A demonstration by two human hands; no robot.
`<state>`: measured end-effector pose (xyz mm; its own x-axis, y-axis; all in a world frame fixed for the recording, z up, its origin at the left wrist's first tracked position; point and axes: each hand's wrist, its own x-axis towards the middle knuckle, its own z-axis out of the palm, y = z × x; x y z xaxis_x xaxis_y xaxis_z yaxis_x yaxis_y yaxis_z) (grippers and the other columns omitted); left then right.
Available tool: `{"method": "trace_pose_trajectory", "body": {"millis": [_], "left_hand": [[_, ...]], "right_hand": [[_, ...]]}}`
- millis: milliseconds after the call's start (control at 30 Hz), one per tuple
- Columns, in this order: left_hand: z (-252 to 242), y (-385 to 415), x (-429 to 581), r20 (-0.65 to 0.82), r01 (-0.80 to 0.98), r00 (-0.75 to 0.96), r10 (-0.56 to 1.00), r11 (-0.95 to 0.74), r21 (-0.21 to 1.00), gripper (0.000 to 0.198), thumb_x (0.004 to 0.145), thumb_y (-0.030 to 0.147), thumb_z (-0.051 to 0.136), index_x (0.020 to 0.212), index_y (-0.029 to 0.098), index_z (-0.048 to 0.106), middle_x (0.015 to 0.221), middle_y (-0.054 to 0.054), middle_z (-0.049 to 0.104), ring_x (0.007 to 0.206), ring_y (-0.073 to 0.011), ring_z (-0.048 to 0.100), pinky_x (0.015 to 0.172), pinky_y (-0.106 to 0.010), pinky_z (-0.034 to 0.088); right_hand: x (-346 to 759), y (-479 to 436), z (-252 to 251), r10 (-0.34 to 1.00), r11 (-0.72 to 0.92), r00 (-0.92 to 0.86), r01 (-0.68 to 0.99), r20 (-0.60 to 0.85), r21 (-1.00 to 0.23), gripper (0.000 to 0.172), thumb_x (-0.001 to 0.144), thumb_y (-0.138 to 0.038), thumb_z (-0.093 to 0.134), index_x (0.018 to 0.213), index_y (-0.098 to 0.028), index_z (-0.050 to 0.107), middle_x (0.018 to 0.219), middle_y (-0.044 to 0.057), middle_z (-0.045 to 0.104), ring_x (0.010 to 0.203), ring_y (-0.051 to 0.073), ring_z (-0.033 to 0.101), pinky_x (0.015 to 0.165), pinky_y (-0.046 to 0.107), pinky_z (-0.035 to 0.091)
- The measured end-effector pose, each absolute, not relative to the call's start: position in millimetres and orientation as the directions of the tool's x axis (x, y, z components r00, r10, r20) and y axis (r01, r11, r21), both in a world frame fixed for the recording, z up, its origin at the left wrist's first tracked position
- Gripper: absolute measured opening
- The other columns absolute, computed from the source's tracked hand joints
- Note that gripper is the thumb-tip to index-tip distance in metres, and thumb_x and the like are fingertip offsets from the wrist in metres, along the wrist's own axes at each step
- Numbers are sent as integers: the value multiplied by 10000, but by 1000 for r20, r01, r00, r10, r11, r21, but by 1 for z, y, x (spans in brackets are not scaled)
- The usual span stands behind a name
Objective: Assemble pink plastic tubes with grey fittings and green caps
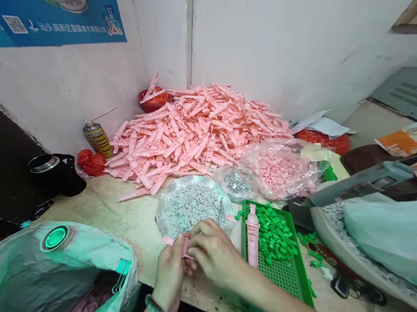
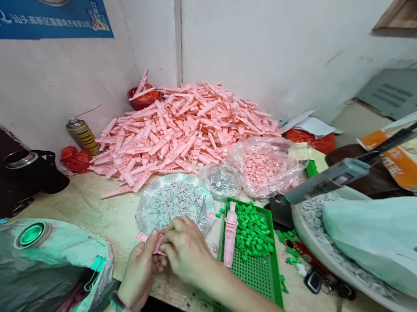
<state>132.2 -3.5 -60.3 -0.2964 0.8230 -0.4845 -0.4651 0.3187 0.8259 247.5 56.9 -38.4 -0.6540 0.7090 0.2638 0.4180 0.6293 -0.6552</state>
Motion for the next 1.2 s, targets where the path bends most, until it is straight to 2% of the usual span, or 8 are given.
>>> {"method": "trace_pose_trajectory", "body": {"millis": [133, 233, 433, 733, 867, 1000, 1133, 1200], "left_hand": [[-56, -1, 131, -532, -519, -260, 806, 348, 780, 559, 581, 631, 760, 817, 139, 638, 611, 1, 609, 457, -90, 462, 444, -214, 315], [-53, 3, 134, -508, -527, -194, 839, 348, 775, 557, 536, 542, 828, 850, 116, 651, 680, -20, 643, 454, -64, 441, 434, -200, 299], [-54, 9, 135, -500, -519, -213, 840, 336, 786, 562, 586, 577, 782, 857, 106, 642, 573, 22, 572, 450, -74, 458, 428, -196, 309], [-61, 10, 151, -465, -408, -208, 861, 355, 841, 525, 641, 590, 730, 845, 116, 640, 521, 24, 557, 442, -110, 475, 427, -223, 347], [-61, 7, 152, -481, -395, -255, 839, 363, 844, 481, 642, 570, 742, 786, 120, 652, 540, 21, 561, 482, -120, 491, 465, -241, 377], [-60, 4, 142, -472, -431, -329, 818, 314, 846, 512, 629, 557, 763, 859, 109, 674, 615, -10, 629, 583, -152, 568, 535, -248, 416], [-57, 5, 136, -467, -442, -316, 826, 308, 842, 596, 624, 588, 754, 947, 95, 661, 550, 22, 597, 464, -107, 494, 459, -225, 353], [-55, 6, 138, -473, -447, -297, 830, 317, 837, 632, 608, 604, 752, 960, 89, 652, 603, 2, 636, 440, -92, 486, 437, -218, 339]], "right_hand": [[246, 104, -48, 834, 521, -520, 630, 185, -577, 93, 870, -123, 602, 905, -168, 676, 974, 72, 640, 907, 204, 599, 809, 348, 468], [247, 122, -53, 847, 521, -497, 705, 190, -481, 122, 841, -74, 581, 811, -149, 671, 880, 90, 653, 868, 235, 604, 783, 362, 451], [267, 76, -41, 767, 630, -567, 577, 300, -520, 132, 889, -126, 507, 901, -165, 632, 829, 42, 674, 722, 173, 621, 649, 281, 463], [280, 40, -38, 559, 828, -647, 474, 518, -301, 250, 970, -136, 432, 879, -143, 666, 754, 60, 641, 638, 170, 571, 551, 282, 478], [276, 27, -35, 520, 848, -700, 491, 490, -199, 217, 926, -78, 446, 992, -98, 652, 769, 81, 678, 658, 199, 595, 596, 323, 522], [273, 16, -32, 510, 859, -705, 438, 493, -264, 302, 869, -45, 414, 1061, -66, 646, 902, 134, 714, 827, 234, 641, 738, 357, 558], [274, 48, -36, 692, 715, -635, 542, 343, -441, 274, 897, -97, 440, 1023, -141, 679, 924, 89, 700, 853, 199, 627, 758, 325, 532], [273, 79, -42, 832, 551, -518, 734, 199, -397, 240, 904, -109, 476, 952, -158, 706, 938, 95, 676, 881, 210, 610, 744, 318, 507]]}}
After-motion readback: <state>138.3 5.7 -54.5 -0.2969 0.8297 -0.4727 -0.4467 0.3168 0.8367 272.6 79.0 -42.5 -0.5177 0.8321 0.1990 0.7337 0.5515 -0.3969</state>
